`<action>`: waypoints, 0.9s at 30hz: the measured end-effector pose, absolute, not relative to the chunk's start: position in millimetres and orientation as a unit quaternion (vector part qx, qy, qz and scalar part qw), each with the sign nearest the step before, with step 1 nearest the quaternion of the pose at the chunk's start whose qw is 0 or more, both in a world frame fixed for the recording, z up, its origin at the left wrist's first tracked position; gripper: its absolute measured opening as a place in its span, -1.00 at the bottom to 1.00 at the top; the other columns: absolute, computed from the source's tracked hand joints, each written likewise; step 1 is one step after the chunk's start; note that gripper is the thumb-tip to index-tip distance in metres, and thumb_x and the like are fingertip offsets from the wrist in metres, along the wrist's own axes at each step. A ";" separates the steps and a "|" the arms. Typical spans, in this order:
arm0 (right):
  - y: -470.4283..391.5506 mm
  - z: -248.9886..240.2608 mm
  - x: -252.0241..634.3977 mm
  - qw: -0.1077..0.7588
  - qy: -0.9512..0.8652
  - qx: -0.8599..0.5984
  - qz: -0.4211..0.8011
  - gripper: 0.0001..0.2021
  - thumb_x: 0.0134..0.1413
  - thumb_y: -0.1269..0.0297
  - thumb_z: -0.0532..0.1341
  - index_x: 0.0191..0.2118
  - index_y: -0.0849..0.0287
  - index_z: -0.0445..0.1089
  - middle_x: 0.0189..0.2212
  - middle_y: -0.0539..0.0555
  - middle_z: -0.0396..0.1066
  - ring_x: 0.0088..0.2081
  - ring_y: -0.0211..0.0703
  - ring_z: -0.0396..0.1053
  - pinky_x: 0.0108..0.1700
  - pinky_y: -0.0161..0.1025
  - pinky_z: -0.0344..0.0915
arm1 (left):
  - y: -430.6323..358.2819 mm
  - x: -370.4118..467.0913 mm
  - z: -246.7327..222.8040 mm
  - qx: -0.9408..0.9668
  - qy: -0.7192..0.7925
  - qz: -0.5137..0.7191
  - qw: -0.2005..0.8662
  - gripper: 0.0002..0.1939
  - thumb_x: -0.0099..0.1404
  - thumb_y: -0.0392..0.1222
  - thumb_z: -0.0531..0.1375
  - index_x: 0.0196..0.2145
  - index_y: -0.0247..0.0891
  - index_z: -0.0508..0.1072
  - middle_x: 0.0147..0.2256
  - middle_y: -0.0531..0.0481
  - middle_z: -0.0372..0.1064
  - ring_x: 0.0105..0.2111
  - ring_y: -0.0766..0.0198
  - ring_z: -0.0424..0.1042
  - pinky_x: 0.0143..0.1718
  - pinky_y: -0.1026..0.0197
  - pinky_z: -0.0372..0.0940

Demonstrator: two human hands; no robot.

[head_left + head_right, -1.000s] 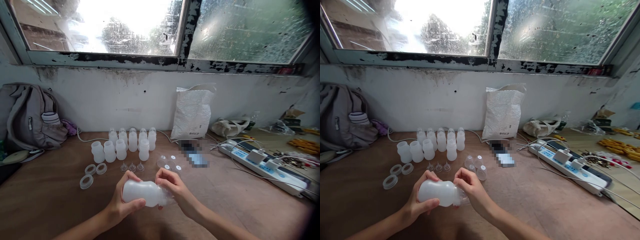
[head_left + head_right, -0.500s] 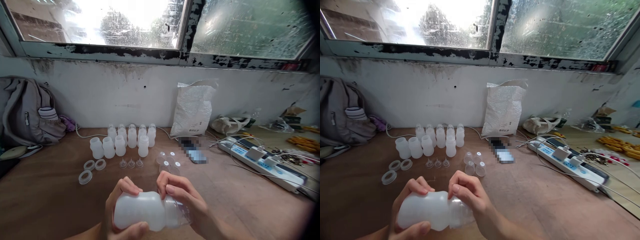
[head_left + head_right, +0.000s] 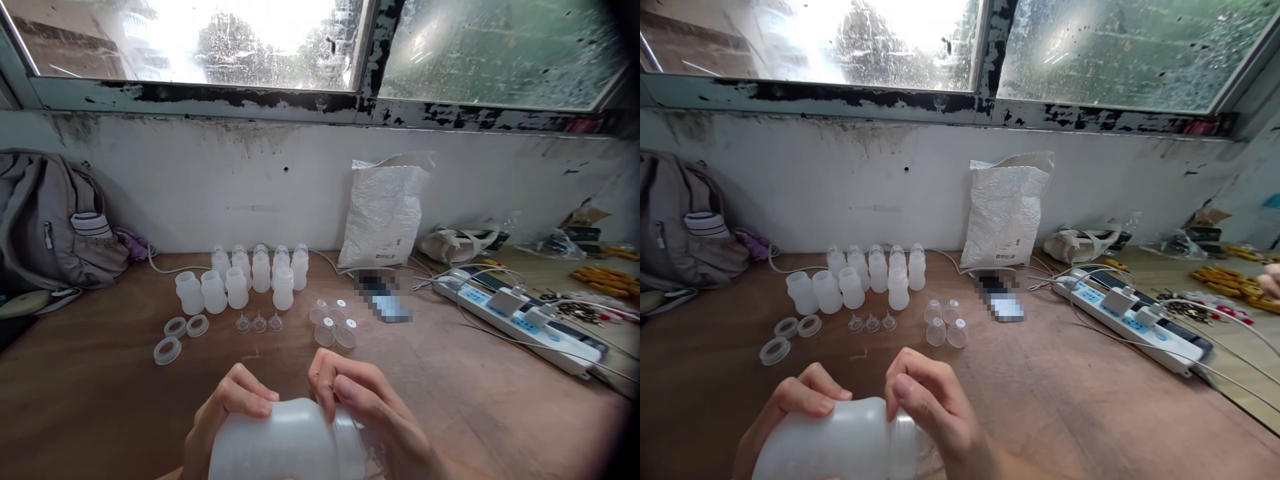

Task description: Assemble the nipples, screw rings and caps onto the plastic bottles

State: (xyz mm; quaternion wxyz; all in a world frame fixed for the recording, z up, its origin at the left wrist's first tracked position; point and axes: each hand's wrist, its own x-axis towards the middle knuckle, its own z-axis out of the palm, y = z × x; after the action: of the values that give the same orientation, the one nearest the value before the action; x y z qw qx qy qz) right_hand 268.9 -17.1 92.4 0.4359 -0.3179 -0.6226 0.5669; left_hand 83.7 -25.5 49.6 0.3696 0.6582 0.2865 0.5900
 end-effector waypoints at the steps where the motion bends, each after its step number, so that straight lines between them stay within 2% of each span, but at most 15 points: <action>1: -15.6 91.2 268.9 0.435 -0.620 -0.320 0.569 -0.63 0.07 0.06 0.01 -0.59 0.23 0.22 -0.51 0.05 0.14 -0.45 -0.24 0.12 -0.39 -0.32 0.05 | -25.9 84.8 48.4 0.656 0.293 0.590 0.368 -0.69 -0.07 -0.12 0.30 -0.31 -0.07 0.36 -0.40 -0.06 0.25 -0.45 0.17 0.25 -0.50 0.17 0.20; 5: -10.7 88.0 267.1 0.430 -0.607 -0.357 0.565 -0.63 0.08 0.09 0.02 -0.61 0.24 0.20 -0.55 0.03 0.14 -0.48 -0.28 0.10 -0.42 -0.34 0.02 | -23.6 89.9 36.0 0.638 0.305 0.593 0.384 -0.67 -0.08 -0.13 0.29 -0.31 -0.12 0.33 -0.36 -0.08 0.22 -0.40 0.14 0.25 -0.49 0.17 0.21; 8: -4.3 81.9 263.7 0.426 -0.595 -0.413 0.543 -0.63 0.06 0.09 0.04 -0.63 0.24 0.18 -0.60 0.00 0.11 -0.51 -0.30 0.07 -0.47 -0.36 -0.02 | -16.6 92.8 21.7 0.617 0.297 0.601 0.413 -0.67 -0.05 -0.09 0.27 -0.30 -0.14 0.30 -0.34 -0.06 0.20 -0.41 0.19 0.25 -0.47 0.20 0.21; 12: 10.4 67.3 260.4 0.409 -0.587 -0.472 0.515 -0.64 -0.01 0.09 0.08 -0.65 0.25 0.19 -0.66 -0.02 0.10 -0.56 -0.32 0.03 -0.52 -0.37 -0.07 | -6.9 92.7 5.0 0.610 0.300 0.562 0.472 -0.72 0.03 -0.16 0.22 -0.27 -0.13 0.24 -0.33 -0.01 0.19 -0.37 0.23 0.26 -0.42 0.25 0.23; 17: 25.3 53.9 261.5 0.414 -0.543 -0.494 0.539 -0.66 -0.02 0.14 0.08 -0.66 0.26 0.19 -0.66 -0.02 0.14 -0.59 -0.35 0.01 -0.56 -0.38 -0.07 | -3.7 91.5 0.8 0.626 0.337 0.543 0.448 -0.70 0.03 -0.21 0.23 -0.27 -0.15 0.23 -0.29 0.00 0.19 -0.28 0.21 0.27 -0.27 0.23 0.22; 20: 28.2 50.7 262.2 0.420 -0.519 -0.506 0.546 -0.66 -0.05 0.12 0.10 -0.67 0.25 0.19 -0.66 -0.02 0.15 -0.59 -0.35 0.02 -0.56 -0.39 -0.06 | 0.8 93.6 2.7 0.574 0.386 0.500 0.521 -0.70 0.03 -0.15 0.23 -0.29 -0.18 0.21 -0.39 0.05 0.22 -0.44 0.31 0.27 -0.45 0.32 0.20; 23: 28.9 46.9 261.8 0.418 -0.494 -0.513 0.564 -0.67 -0.06 0.12 0.11 -0.66 0.25 0.19 -0.65 -0.02 0.14 -0.58 -0.33 0.04 -0.57 -0.40 -0.03 | 10.9 95.0 2.6 0.481 0.422 0.442 0.629 -0.69 0.04 -0.10 0.21 -0.30 -0.21 0.19 -0.54 0.12 0.20 -0.63 0.42 0.17 -0.67 0.41 0.03; 27: 30.2 41.9 261.7 0.429 -0.487 -0.497 0.576 -0.70 -0.03 0.14 0.10 -0.62 0.25 0.21 -0.61 -0.02 0.13 -0.55 -0.32 0.08 -0.56 -0.41 0.01 | 21.0 93.5 2.0 0.443 0.405 0.439 0.669 -0.68 0.00 -0.16 0.22 -0.31 -0.23 0.19 -0.56 0.13 0.22 -0.64 0.45 0.17 -0.67 0.42 0.01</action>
State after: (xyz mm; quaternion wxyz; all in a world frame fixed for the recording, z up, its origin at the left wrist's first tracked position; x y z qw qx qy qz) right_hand 261.7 30.2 41.9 0.4287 -0.4970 -0.4872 0.5761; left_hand 93.5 21.0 2.0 0.6686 0.4432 0.4046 0.4391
